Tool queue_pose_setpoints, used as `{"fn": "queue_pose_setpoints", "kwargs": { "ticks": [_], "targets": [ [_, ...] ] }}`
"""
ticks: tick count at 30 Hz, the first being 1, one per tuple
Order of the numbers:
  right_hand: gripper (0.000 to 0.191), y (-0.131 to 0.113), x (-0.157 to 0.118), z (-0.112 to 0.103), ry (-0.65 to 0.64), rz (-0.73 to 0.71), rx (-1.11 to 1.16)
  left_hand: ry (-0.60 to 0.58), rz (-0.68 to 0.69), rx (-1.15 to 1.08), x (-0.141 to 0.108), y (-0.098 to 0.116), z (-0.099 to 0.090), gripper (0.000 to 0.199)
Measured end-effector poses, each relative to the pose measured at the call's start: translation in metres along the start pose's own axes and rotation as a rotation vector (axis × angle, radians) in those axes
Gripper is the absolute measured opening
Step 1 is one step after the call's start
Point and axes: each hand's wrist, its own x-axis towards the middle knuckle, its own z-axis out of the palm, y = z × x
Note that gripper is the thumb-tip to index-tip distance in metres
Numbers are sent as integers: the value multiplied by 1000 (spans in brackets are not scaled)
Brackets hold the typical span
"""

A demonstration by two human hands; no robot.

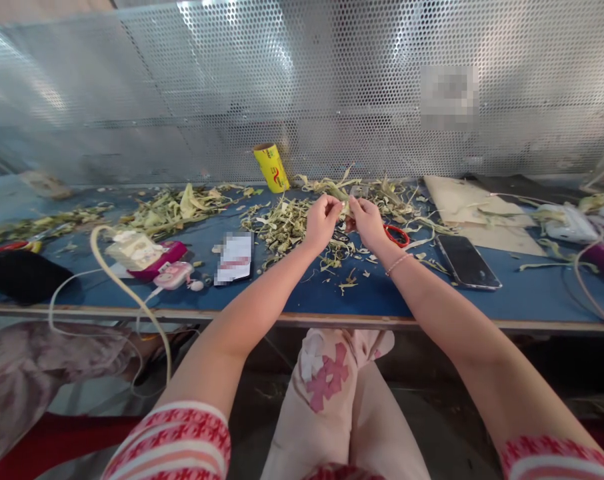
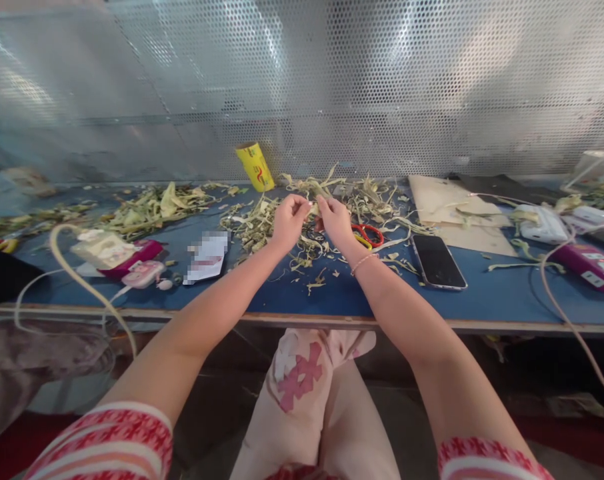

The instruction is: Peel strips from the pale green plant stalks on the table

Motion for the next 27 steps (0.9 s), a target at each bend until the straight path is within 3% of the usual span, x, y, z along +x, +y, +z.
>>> {"fn": "queue_pose_setpoints", "kwargs": {
  "ticks": [7, 13, 18, 22, 27],
  "targets": [
    [33, -8, -5, -2, 73, -108, -142, 29, -229, -243, -4, -1, 11, 16],
    [33, -10, -7, -1, 80, -152, -120, 58, -449, -611, -8, 13, 19, 18],
    [37, -10, -8, -2, 81, -178, -74, 73, -590, -776, -8, 24, 20, 20],
    [42, -9, -8, -2, 79, -186, -56, 93, -566, -758, -8, 22, 20, 19],
    [47, -10, -10, 0, 80, -200, -8, 90, -368, -617, -8, 16, 20, 17]
  ]
}}
